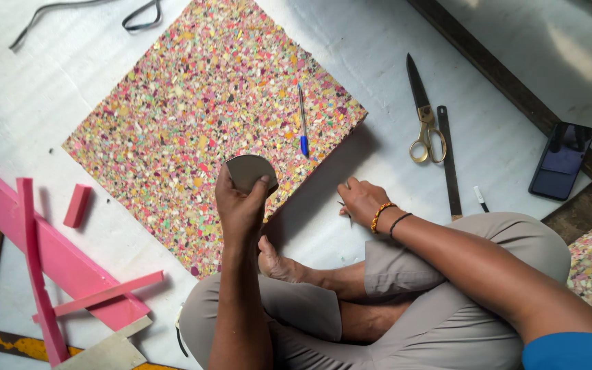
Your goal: The person sits on the floor and uses a blue pen to trace a circular pattern onto a small square piece of foam. They then use large scissors to cut the foam along the traced line, creating a circular piece. The person continues to refine the shape by tracing and cutting additional foam pieces.
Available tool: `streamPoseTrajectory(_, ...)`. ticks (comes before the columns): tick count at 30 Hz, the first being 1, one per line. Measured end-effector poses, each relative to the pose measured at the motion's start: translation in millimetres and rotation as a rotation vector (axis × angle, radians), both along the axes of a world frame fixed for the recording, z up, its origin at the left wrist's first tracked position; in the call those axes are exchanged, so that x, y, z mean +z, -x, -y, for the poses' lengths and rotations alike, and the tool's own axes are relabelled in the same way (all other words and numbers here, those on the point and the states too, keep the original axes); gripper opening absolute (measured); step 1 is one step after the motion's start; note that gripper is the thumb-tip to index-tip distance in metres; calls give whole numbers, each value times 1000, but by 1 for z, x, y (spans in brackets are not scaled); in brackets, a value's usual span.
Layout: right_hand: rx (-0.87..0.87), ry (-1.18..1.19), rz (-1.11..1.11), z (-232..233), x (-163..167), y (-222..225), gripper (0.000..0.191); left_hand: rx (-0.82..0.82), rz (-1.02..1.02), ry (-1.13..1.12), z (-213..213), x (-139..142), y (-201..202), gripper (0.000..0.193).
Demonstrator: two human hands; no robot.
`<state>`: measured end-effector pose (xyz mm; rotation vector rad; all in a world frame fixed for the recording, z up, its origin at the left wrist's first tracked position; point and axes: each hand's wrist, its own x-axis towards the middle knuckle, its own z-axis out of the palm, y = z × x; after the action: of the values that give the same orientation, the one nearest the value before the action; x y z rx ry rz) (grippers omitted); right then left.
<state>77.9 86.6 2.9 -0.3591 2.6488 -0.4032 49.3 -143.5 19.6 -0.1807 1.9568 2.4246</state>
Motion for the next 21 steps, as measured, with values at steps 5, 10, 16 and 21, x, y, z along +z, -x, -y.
streamPoseTrajectory(5, 2, -23, 12, -2, -4, 3, 27, 26, 41, 82, 5, 13, 6, 42)
streamPoseTrajectory(10, 31, -14, 52, -10, -3, 8, 21, 65, -14, 164, 12, 16, 7, 52)
streamPoseTrajectory(16, 68, -68, -34, -14, 19, 44, 10, 56, 19, 261, 23, 18, 10, 53)
streamPoseTrajectory(21, 40, 223, -485, 13, 45, 94, 45, 56, 88, 388, 20, 26, 14, 44)
